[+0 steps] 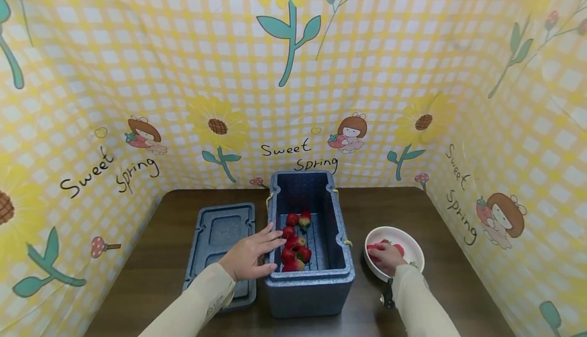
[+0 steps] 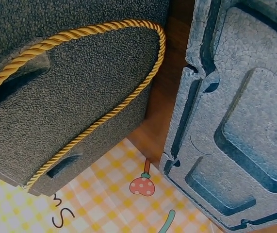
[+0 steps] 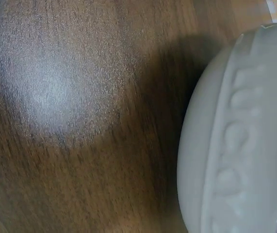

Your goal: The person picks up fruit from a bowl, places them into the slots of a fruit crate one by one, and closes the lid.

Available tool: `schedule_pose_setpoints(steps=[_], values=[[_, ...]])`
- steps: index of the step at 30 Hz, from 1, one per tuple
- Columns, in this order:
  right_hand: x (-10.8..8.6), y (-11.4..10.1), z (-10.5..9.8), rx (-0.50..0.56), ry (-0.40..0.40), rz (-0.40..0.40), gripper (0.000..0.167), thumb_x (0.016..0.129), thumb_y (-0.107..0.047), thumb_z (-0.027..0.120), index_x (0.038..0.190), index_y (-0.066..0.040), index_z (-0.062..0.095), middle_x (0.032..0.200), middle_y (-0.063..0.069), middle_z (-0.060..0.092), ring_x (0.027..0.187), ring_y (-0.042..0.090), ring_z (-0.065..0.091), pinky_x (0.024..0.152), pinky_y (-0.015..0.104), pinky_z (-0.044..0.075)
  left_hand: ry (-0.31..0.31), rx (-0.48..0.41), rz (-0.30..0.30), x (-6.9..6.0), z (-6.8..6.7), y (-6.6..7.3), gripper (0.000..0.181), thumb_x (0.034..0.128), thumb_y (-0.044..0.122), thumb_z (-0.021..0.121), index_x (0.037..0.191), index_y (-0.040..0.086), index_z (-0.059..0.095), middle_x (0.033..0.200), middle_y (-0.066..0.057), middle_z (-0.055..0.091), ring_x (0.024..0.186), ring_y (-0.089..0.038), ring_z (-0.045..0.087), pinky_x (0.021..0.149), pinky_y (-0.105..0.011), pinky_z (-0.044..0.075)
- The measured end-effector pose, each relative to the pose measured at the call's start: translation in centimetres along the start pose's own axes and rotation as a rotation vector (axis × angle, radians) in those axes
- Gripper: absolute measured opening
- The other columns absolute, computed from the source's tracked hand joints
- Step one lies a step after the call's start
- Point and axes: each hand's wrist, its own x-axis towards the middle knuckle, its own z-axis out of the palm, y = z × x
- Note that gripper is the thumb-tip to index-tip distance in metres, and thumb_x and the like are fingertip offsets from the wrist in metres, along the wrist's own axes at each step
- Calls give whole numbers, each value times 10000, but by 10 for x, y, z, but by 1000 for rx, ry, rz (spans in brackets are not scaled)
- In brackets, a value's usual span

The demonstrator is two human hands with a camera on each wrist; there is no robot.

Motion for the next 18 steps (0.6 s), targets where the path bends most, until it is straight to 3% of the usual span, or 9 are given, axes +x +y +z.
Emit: schedule_pose_setpoints(steps=[5, 8, 13, 18], values=[[-8, -14, -3, -98, 46, -16, 225, 854, -99, 650, 991, 70, 593, 701, 53, 628, 537, 155, 583, 490, 259, 488, 7, -9, 4, -1, 0, 0, 512, 888, 359, 601, 1314, 75, 592, 1359, -127, 548, 1305, -389, 420, 928, -519, 465], [-12, -25, -6, -132, 51, -34, 248, 848, -104, 628, 1016, 75, 594, 657, 76, 627, 541, 174, 592, 491, 297, 506, -2, -8, -7, 0, 0, 1, 513, 883, 355, 607, 1316, 81, 591, 1362, -121, 546, 1308, -383, 419, 933, -519, 462], [-14, -46, -11, -127, 33, -72, 403, 879, -92, 604, 1190, 131, 476, 790, 150, 659, 631, 244, 648, 630, 409, 572, -10, -3, -20, 0, 0, 1, 514, 882, 353, 610, 1318, 82, 590, 1368, -115, 543, 1308, -381, 420, 935, -525, 458], [-11, -71, -22, -146, 9, -121, 537, 873, -67, 640, 1314, 139, 414, 974, 170, 643, 697, 204, 640, 681, 385, 572, -50, -18, -59, 1, -1, 1, 528, 886, 362, 605, 1341, 96, 572, 1386, -119, 524, 1324, -381, 396, 941, -539, 446]])
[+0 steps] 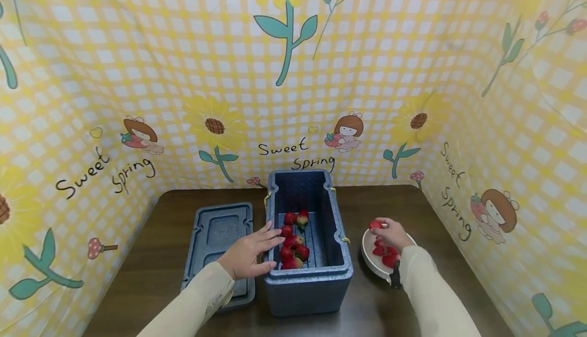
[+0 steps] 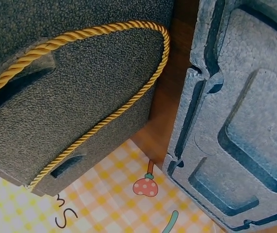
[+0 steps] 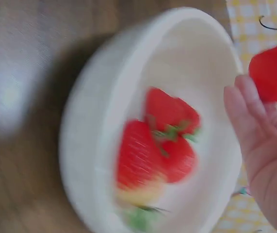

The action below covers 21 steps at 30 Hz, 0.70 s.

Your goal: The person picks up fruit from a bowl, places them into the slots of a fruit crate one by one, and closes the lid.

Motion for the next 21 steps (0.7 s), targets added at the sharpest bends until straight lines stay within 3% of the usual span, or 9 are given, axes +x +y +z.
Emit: schedule_pose_setpoints(steps=[6, 11, 21], values=[[15, -44, -18, -18, -13, -108, 544, 877, -46, 648, 1336, 132, 417, 1123, 261, 606, 770, 99, 632, 754, 321, 554, -18, 41, 21, 1, -4, -1, 530, 880, 364, 611, 1333, 90, 580, 1376, -108, 533, 1318, -370, 410, 930, -516, 464], [22, -75, -17, -27, -8, -172, 552, 878, -44, 646, 1341, 142, 409, 1175, 311, 565, 840, 116, 625, 749, 270, 548, -28, 75, 48, 0, -6, -3, 525, 882, 366, 613, 1323, 82, 588, 1366, -101, 544, 1302, -373, 431, 919, -493, 480], [32, -93, 2, -81, 18, -174, 546, 870, -65, 664, 1341, 108, 444, 1208, 310, 548, 863, 116, 600, 845, 373, 535, -124, 58, -18, 4, -12, 2, 558, 901, 410, 575, 1359, 92, 554, 1419, -80, 489, 1353, -331, 373, 976, -503, 431]])
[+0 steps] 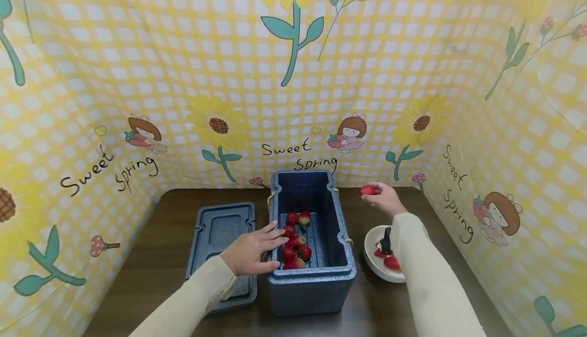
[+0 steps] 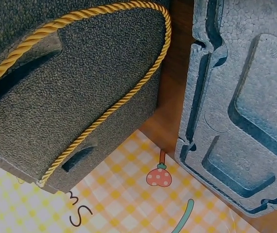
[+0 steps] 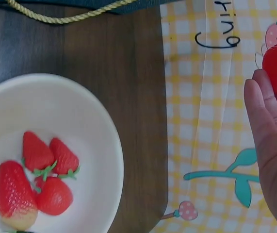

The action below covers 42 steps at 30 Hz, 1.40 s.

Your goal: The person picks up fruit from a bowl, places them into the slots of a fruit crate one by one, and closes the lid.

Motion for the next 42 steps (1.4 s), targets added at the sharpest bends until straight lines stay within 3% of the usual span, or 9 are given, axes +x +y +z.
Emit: schedule_pose_setpoints(steps=[12, 18, 24, 30, 37, 42], values=[[15, -28, 22, -32, -47, -27, 548, 864, -74, 672, 1341, 89, 458, 1212, 303, 558, 872, 163, 610, 751, 268, 536, -16, -38, -9, 0, -5, 3, 566, 898, 407, 582, 1360, 80, 550, 1429, -89, 475, 1358, -351, 354, 977, -513, 427], [22, -52, 41, -16, -88, -53, 538, 867, -82, 674, 1342, 67, 469, 1208, 286, 560, 909, 214, 606, 860, 386, 527, -9, -22, -9, 0, -6, 1, 567, 895, 410, 584, 1361, 87, 551, 1432, -82, 473, 1366, -324, 350, 968, -506, 438], [18, -77, 50, -14, -118, -65, 531, 874, -42, 661, 1353, 70, 461, 1203, 298, 551, 909, 249, 619, 888, 415, 514, -24, -27, -27, 1, -5, 2, 573, 900, 433, 566, 1365, 98, 549, 1438, -74, 466, 1370, -315, 346, 969, -510, 435], [20, -84, 57, -11, -144, -78, 515, 884, -46, 640, 1352, 72, 460, 1195, 290, 556, 927, 306, 618, 888, 436, 512, -20, -40, -34, 1, -2, 2, 565, 900, 425, 565, 1361, 98, 553, 1433, -75, 473, 1370, -318, 345, 974, -519, 428], [25, -88, 66, -11, -145, -67, 526, 885, -88, 653, 1362, 35, 468, 1188, 258, 564, 855, 263, 604, 861, 438, 517, -30, -11, -17, 0, -3, 1, 560, 905, 426, 559, 1361, 99, 554, 1429, -76, 477, 1361, -321, 360, 967, -497, 443], [25, -97, 72, -39, -136, -76, 519, 886, -99, 653, 1362, 11, 479, 1213, 247, 572, 916, 357, 607, 825, 427, 519, -15, 5, 11, 1, -3, 0, 548, 907, 403, 566, 1356, 89, 556, 1419, -88, 490, 1345, -342, 380, 956, -492, 453]])
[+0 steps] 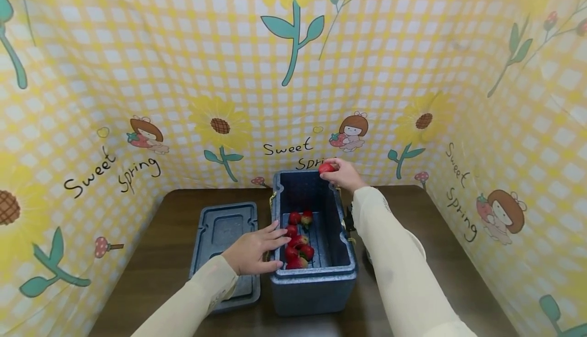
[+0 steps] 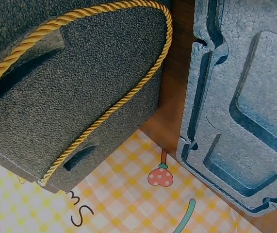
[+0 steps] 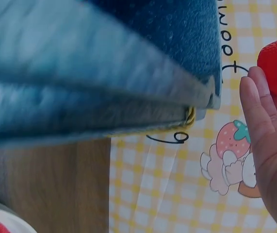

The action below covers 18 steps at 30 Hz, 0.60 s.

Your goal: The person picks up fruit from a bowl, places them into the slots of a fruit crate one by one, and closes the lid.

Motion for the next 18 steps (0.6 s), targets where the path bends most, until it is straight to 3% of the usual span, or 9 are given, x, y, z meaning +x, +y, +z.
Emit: schedule_pose_setpoints(steps=[5, 8, 12, 18], values=[[7, -6, 7, -9, -32, -27, 518, 882, -97, 659, 1358, 10, 483, 1213, 245, 566, 946, 331, 602, 826, 392, 528, 13, -11, 2, -1, 0, -1, 540, 899, 377, 587, 1351, 83, 561, 1412, -103, 495, 1344, -358, 375, 948, -513, 453], [9, -12, 12, -12, -31, -39, 510, 880, -86, 661, 1353, 4, 494, 1184, 241, 574, 949, 352, 607, 869, 437, 514, 38, -6, 24, -2, 1, -2, 537, 903, 382, 584, 1344, 75, 566, 1406, -109, 500, 1339, -363, 382, 941, -515, 458], [10, -17, 18, 0, -16, -43, 506, 872, -76, 667, 1343, 11, 501, 1175, 244, 585, 1004, 398, 601, 893, 457, 503, 75, 64, 87, -1, 2, -4, 546, 928, 435, 536, 1333, 72, 576, 1393, -110, 515, 1322, -333, 421, 956, -480, 457], [13, -15, 28, 17, -38, -37, 505, 873, -90, 672, 1339, 2, 498, 1178, 226, 571, 948, 290, 608, 870, 407, 519, 101, 212, 168, 1, 2, -5, 588, 976, 522, 403, 1313, 81, 598, 1358, -115, 547, 1284, -285, 480, 983, -417, 445]])
